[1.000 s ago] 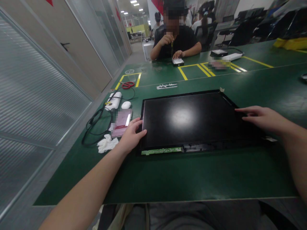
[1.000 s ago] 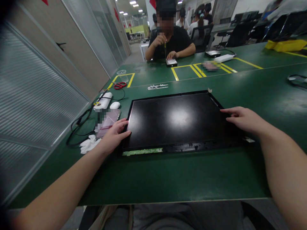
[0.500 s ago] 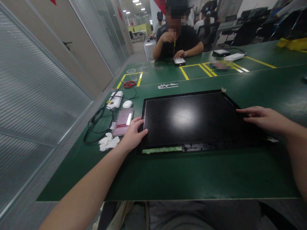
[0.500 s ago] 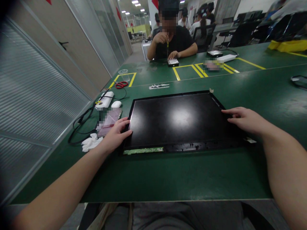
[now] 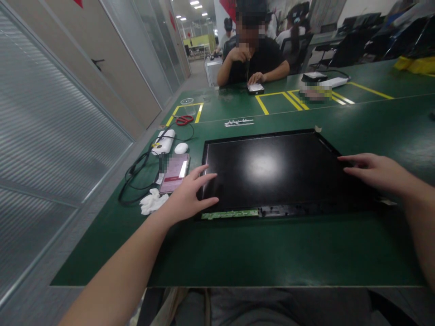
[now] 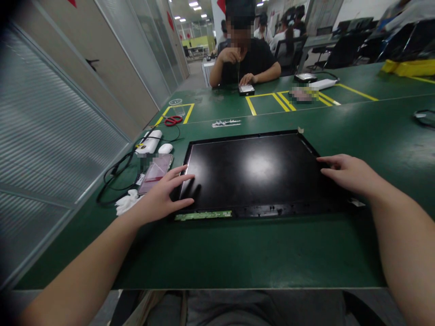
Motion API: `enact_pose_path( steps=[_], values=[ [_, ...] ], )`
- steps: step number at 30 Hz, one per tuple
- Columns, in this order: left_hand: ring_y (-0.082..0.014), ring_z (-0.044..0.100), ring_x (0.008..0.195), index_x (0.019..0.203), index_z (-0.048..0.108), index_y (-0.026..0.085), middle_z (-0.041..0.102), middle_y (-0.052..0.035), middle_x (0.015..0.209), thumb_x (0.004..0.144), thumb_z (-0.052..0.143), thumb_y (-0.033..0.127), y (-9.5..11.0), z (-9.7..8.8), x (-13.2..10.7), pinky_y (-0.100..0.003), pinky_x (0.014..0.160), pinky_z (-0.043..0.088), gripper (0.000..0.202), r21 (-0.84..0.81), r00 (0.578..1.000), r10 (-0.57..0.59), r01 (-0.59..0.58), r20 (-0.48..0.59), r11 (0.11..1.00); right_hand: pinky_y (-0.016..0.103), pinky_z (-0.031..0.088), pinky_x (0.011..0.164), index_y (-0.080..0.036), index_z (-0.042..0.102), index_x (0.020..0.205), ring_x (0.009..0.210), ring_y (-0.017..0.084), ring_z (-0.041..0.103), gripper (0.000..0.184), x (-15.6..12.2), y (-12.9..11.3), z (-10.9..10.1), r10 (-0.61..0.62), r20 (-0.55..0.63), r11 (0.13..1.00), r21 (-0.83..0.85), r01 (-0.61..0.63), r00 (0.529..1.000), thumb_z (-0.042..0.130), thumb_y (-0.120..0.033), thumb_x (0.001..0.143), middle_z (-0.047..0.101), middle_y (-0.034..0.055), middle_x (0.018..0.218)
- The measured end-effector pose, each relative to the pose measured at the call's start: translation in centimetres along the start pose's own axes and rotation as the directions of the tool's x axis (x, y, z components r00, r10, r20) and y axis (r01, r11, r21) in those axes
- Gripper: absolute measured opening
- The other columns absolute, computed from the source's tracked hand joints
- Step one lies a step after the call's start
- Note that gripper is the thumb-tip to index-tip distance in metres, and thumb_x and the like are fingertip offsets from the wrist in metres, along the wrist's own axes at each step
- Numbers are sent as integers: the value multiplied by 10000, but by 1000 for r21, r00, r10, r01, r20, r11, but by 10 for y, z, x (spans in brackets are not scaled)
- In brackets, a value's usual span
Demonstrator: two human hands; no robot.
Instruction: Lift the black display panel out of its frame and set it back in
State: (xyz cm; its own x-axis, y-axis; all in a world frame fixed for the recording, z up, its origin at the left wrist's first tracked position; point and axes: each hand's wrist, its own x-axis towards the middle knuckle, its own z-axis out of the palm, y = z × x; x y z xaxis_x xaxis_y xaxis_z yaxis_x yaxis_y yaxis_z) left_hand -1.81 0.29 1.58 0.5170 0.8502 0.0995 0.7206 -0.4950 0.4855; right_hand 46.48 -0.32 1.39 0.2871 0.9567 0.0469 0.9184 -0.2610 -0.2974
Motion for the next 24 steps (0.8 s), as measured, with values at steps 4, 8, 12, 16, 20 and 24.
enact_pose_path(
  steps=[4, 8, 12, 16, 20, 24],
  values=[
    [-365, 442, 1394, 1369, 607, 314, 433, -96, 1565, 782, 748, 508, -1, -8, -2, -534, 1148, 352, 634, 42, 989, 103, -108, 109, 993, 306, 367, 517, -236, 613, 871, 523, 148, 486, 391, -1, -1, 0, 56, -10, 998, -20, -56, 998, 482, -316, 512, 576, 22, 629],
    [-349, 482, 1369, 1350, 627, 337, 479, -72, 1539, 761, 773, 494, -5, -13, -1, -506, 1146, 365, 627, 40, 983, 117, -124, 140, 991, 305, 367, 509, -242, 619, 838, 518, 146, 490, 366, 0, 4, 2, 50, -8, 998, 33, -49, 999, 490, -314, 503, 584, 19, 630],
    [-347, 536, 1320, 1286, 679, 339, 529, -59, 1500, 749, 783, 482, -5, -15, 1, -489, 1125, 396, 565, 21, 983, 105, -109, 150, 994, 287, 357, 475, -243, 603, 869, 470, 126, 473, 390, 3, 12, 6, 27, 29, 995, 99, -30, 999, 496, -303, 498, 549, -4, 557],
    [-351, 546, 1315, 1265, 695, 338, 570, -57, 1465, 758, 769, 489, -3, -15, 2, -508, 1139, 375, 534, 41, 982, 97, -105, 164, 994, 282, 358, 479, -246, 592, 887, 474, 116, 473, 405, 4, 17, 8, 34, 32, 993, 111, -38, 999, 500, -279, 494, 540, -9, 578],
    [-376, 501, 1357, 1240, 713, 337, 568, -53, 1467, 777, 740, 520, -5, -14, 3, -552, 1152, 341, 499, 101, 977, 89, -110, 191, 989, 280, 370, 518, -241, 596, 874, 529, 119, 493, 394, 5, 19, 9, 33, 21, 990, 136, -35, 999, 505, -264, 491, 546, 0, 628],
    [-368, 506, 1357, 1173, 746, 349, 589, -30, 1444, 748, 769, 512, -9, -12, 3, -553, 1164, 323, 456, 50, 980, 88, -98, 178, 994, 277, 370, 515, -239, 591, 881, 525, 118, 491, 400, 5, 19, 8, 35, 23, 991, 131, -38, 999, 501, -261, 492, 543, -3, 626]
  ],
)
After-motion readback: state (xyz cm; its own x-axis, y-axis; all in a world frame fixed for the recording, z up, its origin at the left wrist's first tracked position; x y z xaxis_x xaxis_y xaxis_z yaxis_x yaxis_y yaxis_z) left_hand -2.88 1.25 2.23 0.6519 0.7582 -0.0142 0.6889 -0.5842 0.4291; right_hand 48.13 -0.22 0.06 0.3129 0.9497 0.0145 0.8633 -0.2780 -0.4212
